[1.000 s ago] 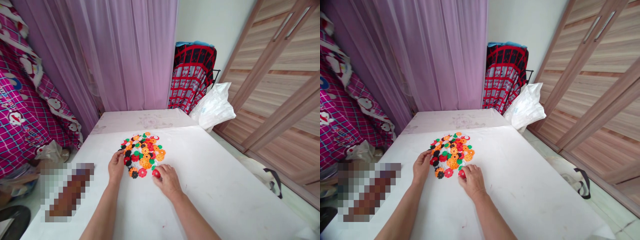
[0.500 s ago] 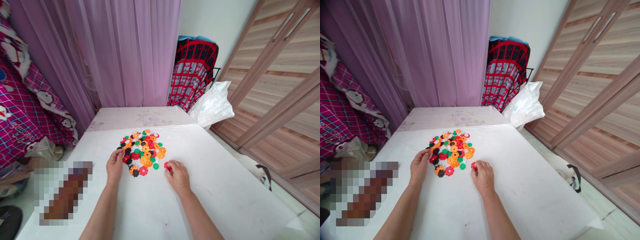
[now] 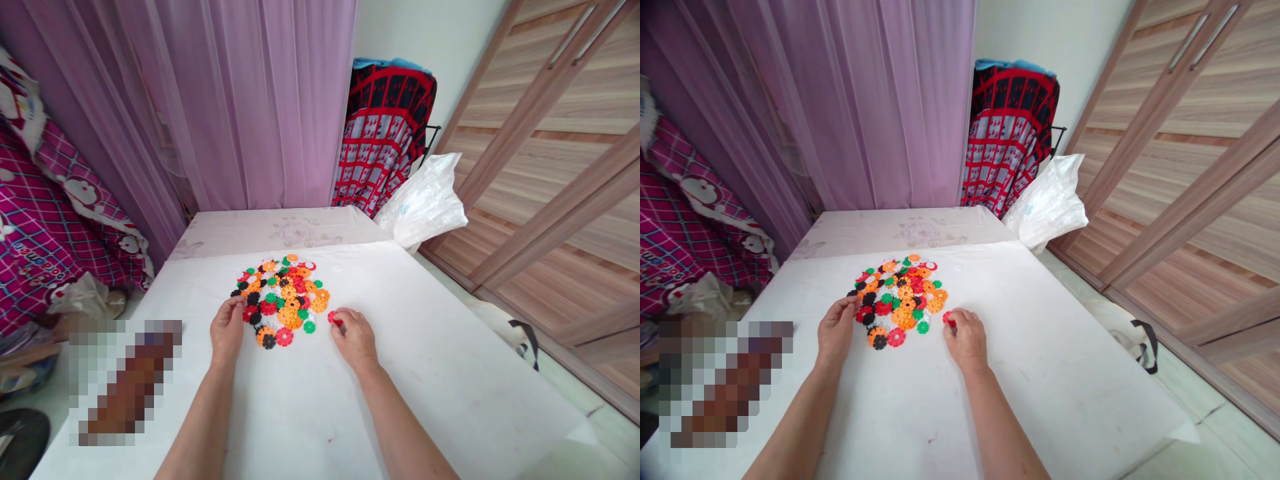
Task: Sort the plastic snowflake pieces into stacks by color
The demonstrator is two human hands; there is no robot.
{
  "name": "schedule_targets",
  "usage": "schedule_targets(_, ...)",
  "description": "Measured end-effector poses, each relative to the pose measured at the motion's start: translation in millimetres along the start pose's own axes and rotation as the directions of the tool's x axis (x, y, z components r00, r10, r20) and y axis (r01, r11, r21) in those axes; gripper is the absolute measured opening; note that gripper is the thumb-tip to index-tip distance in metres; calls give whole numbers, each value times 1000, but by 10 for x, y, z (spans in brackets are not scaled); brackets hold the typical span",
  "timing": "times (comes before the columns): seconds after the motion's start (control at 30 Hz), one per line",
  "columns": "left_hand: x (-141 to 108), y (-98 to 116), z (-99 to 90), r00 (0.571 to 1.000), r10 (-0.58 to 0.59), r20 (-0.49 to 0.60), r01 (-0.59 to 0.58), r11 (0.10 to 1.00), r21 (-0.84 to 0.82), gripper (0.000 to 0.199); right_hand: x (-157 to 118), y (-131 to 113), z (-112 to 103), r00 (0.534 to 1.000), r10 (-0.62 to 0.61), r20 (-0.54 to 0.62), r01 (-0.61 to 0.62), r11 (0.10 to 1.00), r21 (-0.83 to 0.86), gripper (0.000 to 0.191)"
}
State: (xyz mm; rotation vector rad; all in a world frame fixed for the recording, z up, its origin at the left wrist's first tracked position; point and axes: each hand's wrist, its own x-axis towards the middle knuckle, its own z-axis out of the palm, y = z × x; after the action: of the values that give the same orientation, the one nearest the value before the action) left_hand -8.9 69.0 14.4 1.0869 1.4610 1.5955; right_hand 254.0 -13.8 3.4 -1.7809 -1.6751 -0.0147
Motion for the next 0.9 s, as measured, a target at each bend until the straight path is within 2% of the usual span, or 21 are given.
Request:
schedule_targets(0.17, 3, -31, 19, 1000, 3, 30, -7, 992, 125, 27, -17, -93, -49, 974, -186, 127, 161, 969, 186, 17)
schedule_targets(0.23, -4, -54, 14, 999, 5, 38, -11, 988, 152, 27, -17, -126, -56, 964, -223, 145, 185, 953, 239, 17)
schedule_targets(0.43, -28, -104, 9, 999, -18, 26, 14, 989, 148, 29, -10, -131, -44, 965, -218, 148, 170, 944, 284, 16)
schedule_targets(0.63, -63, -56, 9, 1000, -13, -14, 15, 993, 116, 29, -30, -69, -42, 968, -223, 114, 186, 945, 270, 14)
schedule_targets(0.9, -103, -21, -23, 1000, 23, 7, -24, 974, 224, 26, -52, 1, -61, 982, -176, 72, 154, 957, 246, 12)
